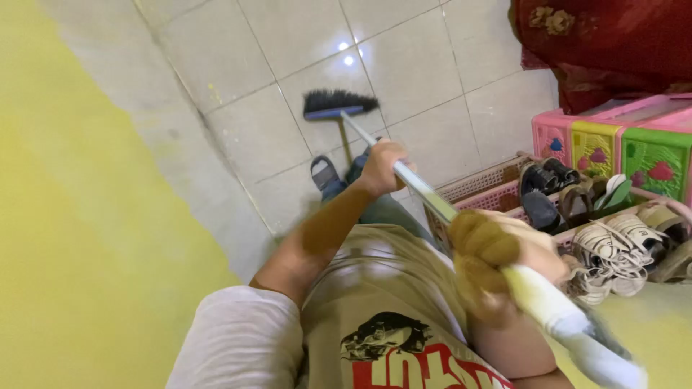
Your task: The person sweeps yellow dust and debris from a tiled floor using a broom.
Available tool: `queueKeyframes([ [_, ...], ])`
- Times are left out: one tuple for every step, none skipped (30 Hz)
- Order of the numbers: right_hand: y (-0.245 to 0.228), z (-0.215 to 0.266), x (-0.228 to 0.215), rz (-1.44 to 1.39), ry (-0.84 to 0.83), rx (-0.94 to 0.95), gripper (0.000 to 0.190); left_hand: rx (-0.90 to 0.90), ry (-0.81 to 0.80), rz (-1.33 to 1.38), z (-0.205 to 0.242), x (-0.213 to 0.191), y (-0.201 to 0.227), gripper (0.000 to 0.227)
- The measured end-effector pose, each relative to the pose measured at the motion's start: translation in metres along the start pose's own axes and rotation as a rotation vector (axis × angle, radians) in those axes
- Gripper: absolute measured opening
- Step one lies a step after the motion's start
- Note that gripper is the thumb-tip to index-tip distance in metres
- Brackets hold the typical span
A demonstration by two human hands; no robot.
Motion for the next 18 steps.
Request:
queueKeyframes([
  [-0.003, 0.001, 0.003, -0.027, -0.005, 0.034, 0.022, 0.051, 0.034, -0.018, -0.004, -0.005, 0.005, 0.025],
  [-0.007, 0.003, 0.005, -0.053, -0.010, 0.068, 0.026, 0.102, 0.068, -0.037, -0.006, -0.011, 0.008, 0.023],
  [-0.006, 0.005, 0.011, -0.078, -0.013, 0.105, 0.031, 0.079, 0.082, -0.050, -0.006, -0.019, 0.000, 0.023],
  [-0.004, 0.006, 0.020, -0.045, -0.041, 0.062, 0.034, 0.056, 0.095, -0.064, -0.006, -0.026, -0.010, 0.023],
  [0.006, 0.003, 0.028, 0.001, -0.067, -0.012, 0.039, 0.066, 0.106, -0.086, -0.015, -0.033, -0.022, 0.024],
  [0.012, 0.002, 0.037, 0.046, -0.092, -0.086, 0.045, 0.042, 0.115, -0.096, -0.017, -0.039, -0.033, 0.022],
  [0.025, 0.004, 0.046, 0.074, -0.097, -0.064, 0.044, 0.022, 0.125, -0.108, -0.016, -0.044, -0.046, 0.021],
  [0.037, 0.005, 0.052, 0.102, -0.102, -0.041, 0.044, 0.002, 0.135, -0.119, -0.016, -0.047, -0.058, 0.019],
  [0.041, 0.010, 0.055, 0.081, -0.093, -0.022, 0.045, -0.002, 0.158, -0.111, -0.004, -0.046, -0.062, 0.018],
  [0.045, 0.014, 0.057, 0.058, -0.084, -0.002, 0.045, -0.006, 0.182, -0.103, 0.007, -0.044, -0.065, 0.018],
  [0.048, 0.017, 0.058, 0.033, -0.069, 0.017, 0.046, -0.011, 0.201, -0.098, 0.018, -0.042, -0.067, 0.017],
  [0.047, 0.020, 0.056, 0.027, -0.063, 0.073, 0.045, -0.034, 0.193, -0.071, 0.027, -0.034, -0.065, 0.018],
  [0.041, 0.023, 0.051, 0.019, -0.061, 0.116, 0.044, -0.048, 0.189, -0.053, 0.036, -0.026, -0.059, 0.020],
  [0.035, 0.026, 0.049, 0.010, -0.058, 0.160, 0.043, -0.062, 0.186, -0.035, 0.046, -0.020, -0.051, 0.021],
  [0.029, 0.028, 0.050, 0.010, -0.060, 0.181, 0.042, -0.083, 0.132, -0.006, 0.055, -0.014, -0.044, 0.024],
  [0.024, 0.029, 0.051, 0.009, -0.062, 0.202, 0.041, -0.104, 0.078, 0.022, 0.064, -0.009, -0.037, 0.027],
  [0.021, 0.030, 0.053, 0.010, -0.059, 0.226, 0.041, -0.120, 0.070, 0.028, 0.072, -0.007, -0.030, 0.027],
  [0.018, 0.029, 0.054, -0.017, -0.060, 0.201, 0.039, -0.137, 0.062, 0.034, 0.078, -0.005, -0.023, 0.027],
])
Point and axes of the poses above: each hand's wrist, its own z-axis away from the middle knuckle, its own x-axis out of the palm, y = z × x, the point moved 10 cm from there along -z, towards the middle knuckle, and after that the axes turned 13 degrees about -y, right-handed, at the moved point
